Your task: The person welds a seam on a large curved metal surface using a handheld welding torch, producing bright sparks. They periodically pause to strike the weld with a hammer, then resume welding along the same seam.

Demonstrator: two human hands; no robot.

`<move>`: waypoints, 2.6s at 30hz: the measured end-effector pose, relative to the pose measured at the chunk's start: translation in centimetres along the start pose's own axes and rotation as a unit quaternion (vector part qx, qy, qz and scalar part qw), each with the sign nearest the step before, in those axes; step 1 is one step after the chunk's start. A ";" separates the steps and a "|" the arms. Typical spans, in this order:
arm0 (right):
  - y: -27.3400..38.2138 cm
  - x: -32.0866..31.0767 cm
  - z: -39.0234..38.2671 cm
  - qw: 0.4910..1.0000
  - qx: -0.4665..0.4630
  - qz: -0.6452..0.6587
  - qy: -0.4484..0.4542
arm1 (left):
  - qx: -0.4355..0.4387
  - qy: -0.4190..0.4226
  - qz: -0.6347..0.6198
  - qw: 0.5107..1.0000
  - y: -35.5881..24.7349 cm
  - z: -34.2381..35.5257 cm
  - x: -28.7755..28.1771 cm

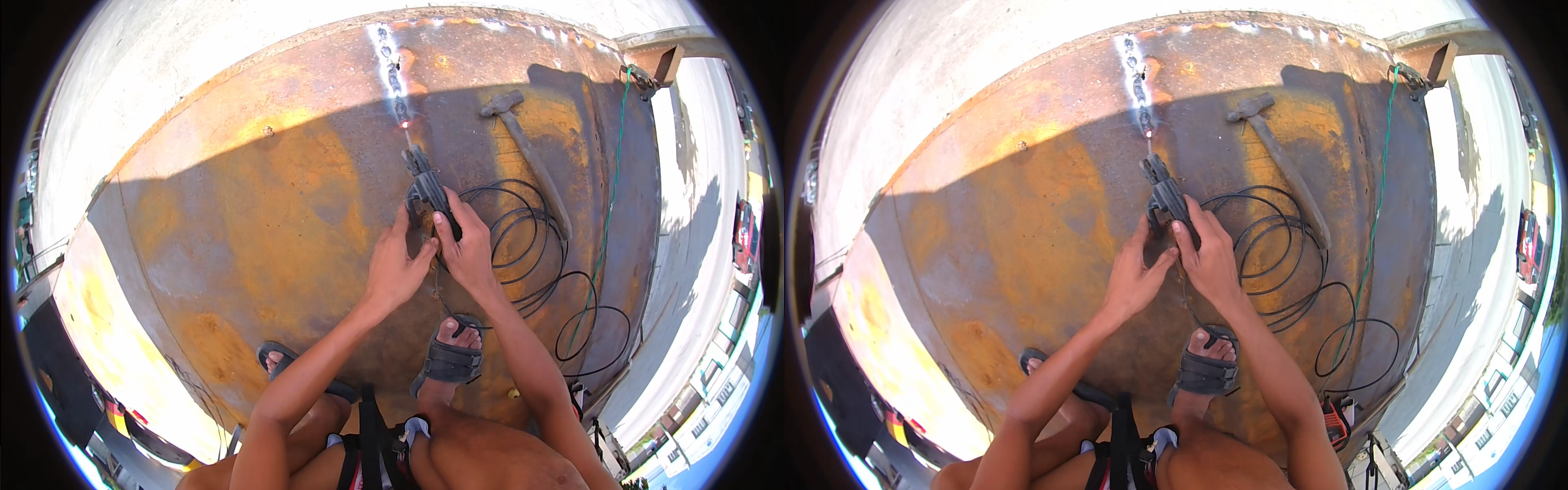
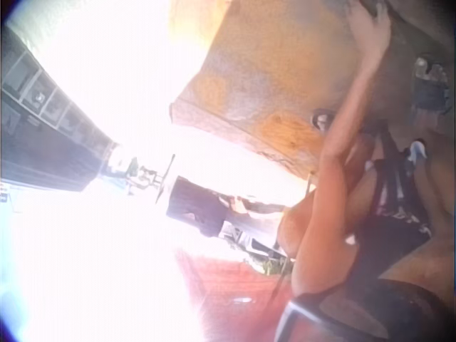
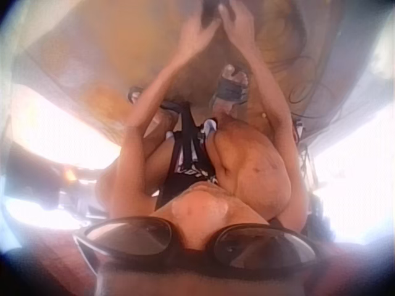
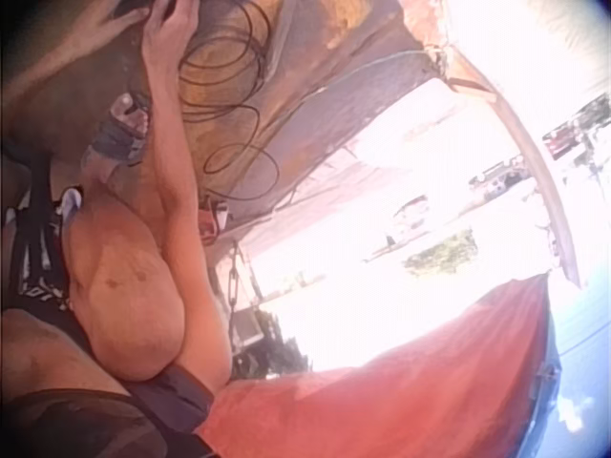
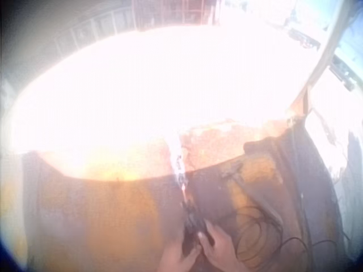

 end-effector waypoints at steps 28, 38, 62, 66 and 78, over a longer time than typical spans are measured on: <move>-0.2 0.3 0.3 1.000 0.002 -0.003 0.005 | 0.031 -0.012 -0.044 0.998 -0.1 0.8 0.0; -0.1 0.2 0.3 1.000 0.003 -0.003 0.006 | 0.018 -0.008 -0.039 0.999 0.1 0.7 0.1; -0.3 0.3 0.2 1.000 0.002 -0.003 0.006 | 0.031 -0.021 -0.039 0.999 0.0 0.7 -0.1; -0.3 0.3 0.2 1.000 0.008 -0.009 0.010 | 0.029 -0.012 -0.046 0.998 -0.1 0.7 0.0; -0.3 -0.3 -0.1 1.000 -0.011 0.013 -0.013 | 0.053 -0.026 -0.073 0.996 -0.7 -0.1 -0.4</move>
Point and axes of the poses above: each hand's wrist, its own z-axis towards the middle knuckle, its own x-axis out of the palm, y = z × x, the point moved 5 cm from there along z, towards the middle knuckle, and after that the axes turned 14 degrees about -y, right-handed, at the moved point
